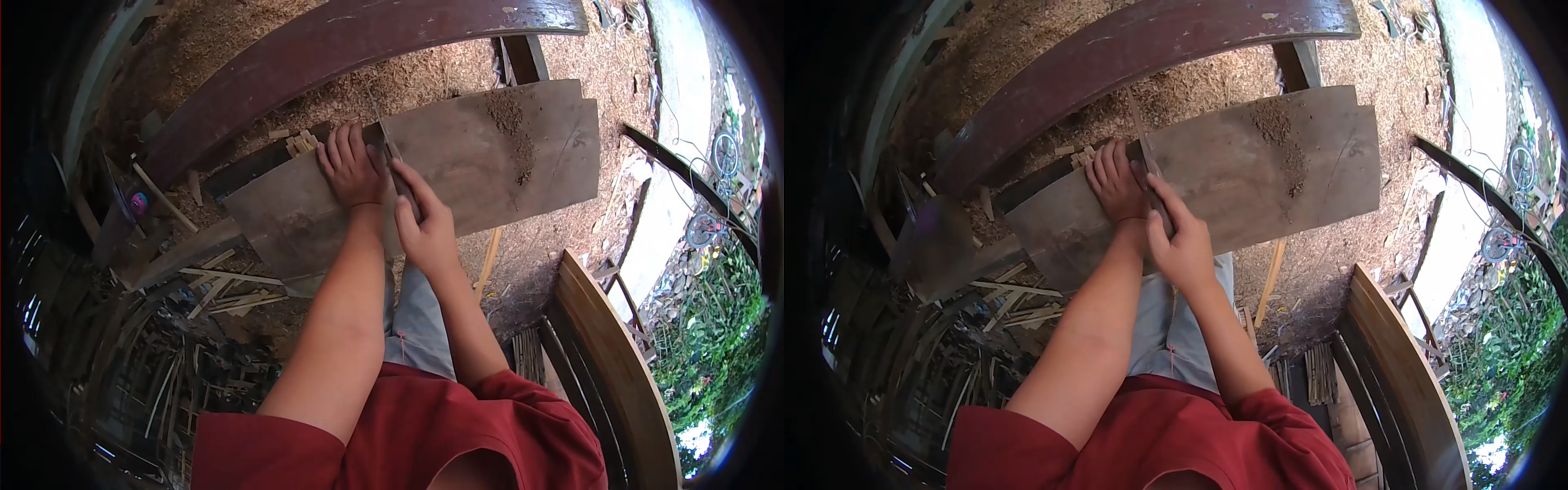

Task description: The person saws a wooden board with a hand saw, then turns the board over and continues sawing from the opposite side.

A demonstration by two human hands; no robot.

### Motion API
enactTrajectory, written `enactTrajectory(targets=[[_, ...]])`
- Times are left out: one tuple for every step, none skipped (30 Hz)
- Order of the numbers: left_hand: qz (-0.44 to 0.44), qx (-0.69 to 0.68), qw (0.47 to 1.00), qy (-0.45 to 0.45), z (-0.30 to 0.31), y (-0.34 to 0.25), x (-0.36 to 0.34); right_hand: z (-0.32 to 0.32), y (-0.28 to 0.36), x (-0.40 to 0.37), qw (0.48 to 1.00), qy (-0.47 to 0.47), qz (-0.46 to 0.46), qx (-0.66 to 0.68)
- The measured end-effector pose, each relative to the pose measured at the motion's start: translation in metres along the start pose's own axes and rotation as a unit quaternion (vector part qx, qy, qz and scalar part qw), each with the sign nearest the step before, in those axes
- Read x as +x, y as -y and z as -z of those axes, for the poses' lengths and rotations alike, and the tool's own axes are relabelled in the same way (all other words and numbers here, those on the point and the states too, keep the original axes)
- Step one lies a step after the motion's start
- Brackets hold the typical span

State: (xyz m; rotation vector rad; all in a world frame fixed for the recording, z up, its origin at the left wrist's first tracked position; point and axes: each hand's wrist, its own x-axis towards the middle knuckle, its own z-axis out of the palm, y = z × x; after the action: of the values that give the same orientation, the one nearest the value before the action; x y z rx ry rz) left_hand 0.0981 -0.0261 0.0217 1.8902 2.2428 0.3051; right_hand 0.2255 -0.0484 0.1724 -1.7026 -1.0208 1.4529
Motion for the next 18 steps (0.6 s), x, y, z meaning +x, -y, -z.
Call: enactTrajectory(targets=[[-0.003,0.004,1.0,-0.004,0.0,-0.001,-0.001,0.006,0.005,-0.016,1.0,0.008,-0.014,-0.027],[-0.004,0.001,1.0,-0.002,0.0,-0.002,-0.001,0.016,0.011,-0.038,0.999,0.005,-0.016,-0.029],[-0.003,-0.008,1.0,-0.001,0.002,-0.002,0.0,0.027,0.017,-0.062,0.999,0.009,-0.005,-0.049],[-0.002,-0.017,1.0,-0.001,0.004,-0.002,0.001,0.035,0.024,-0.081,0.998,0.013,0.005,-0.069],[-0.001,-0.018,1.0,0.001,0.006,-0.004,0.001,0.042,0.032,-0.094,0.997,0.013,0.003,-0.07],[-0.001,-0.012,1.0,-0.002,0.006,-0.005,0.002,0.049,0.04,-0.103,0.996,0.03,-0.041,-0.068],[-0.001,-0.006,1.0,-0.005,0.007,-0.006,0.002,0.052,0.045,-0.107,0.993,0.045,-0.085,-0.065],[-0.002,-0.006,1.0,-0.003,0.007,-0.005,0.0,0.047,0.04,-0.098,0.993,0.044,-0.088,-0.065],[-0.003,-0.008,1.0,0.001,0.006,-0.004,0.0,0.035,0.032,-0.076,0.997,0.029,-0.046,-0.062],[-0.004,-0.008,1.0,0.001,0.004,-0.003,0.001,0.025,0.023,-0.052,0.998,0.014,-0.001,-0.059],[-0.004,-0.008,1.0,-0.003,0.003,-0.004,0.001,0.017,0.014,-0.027,0.998,0.015,0.002,-0.059],[0.001,-0.005,1.0,-0.001,0.001,-0.003,0.0,0.009,0.006,-0.004,0.999,0.021,-0.013,-0.027],[0.004,-0.002,1.0,0.003,0.001,-0.002,0.0,0.004,0.001,0.007,0.999,0.026,-0.029,0.006],[0.001,-0.001,1.0,0.004,0.001,0.0,0.0,0.004,0.003,0.0,0.999,0.024,-0.03,0.009],[-0.005,0.003,1.0,-0.005,0.0,0.0,0.0,0.007,0.006,-0.013,1.0,0.02,-0.012,-0.008],[-0.011,0.005,1.0,-0.013,0.0,0.0,-0.001,0.011,0.01,-0.029,1.0,0.016,0.006,-0.025],[-0.012,0.002,1.0,-0.011,0.0,-0.001,-0.002,0.021,0.016,-0.05,1.0,0.014,0.005,-0.027],[-0.01,0.001,1.0,-0.008,0.003,-0.003,-0.001,0.034,0.023,-0.077,0.999,0.025,-0.014,-0.036]])
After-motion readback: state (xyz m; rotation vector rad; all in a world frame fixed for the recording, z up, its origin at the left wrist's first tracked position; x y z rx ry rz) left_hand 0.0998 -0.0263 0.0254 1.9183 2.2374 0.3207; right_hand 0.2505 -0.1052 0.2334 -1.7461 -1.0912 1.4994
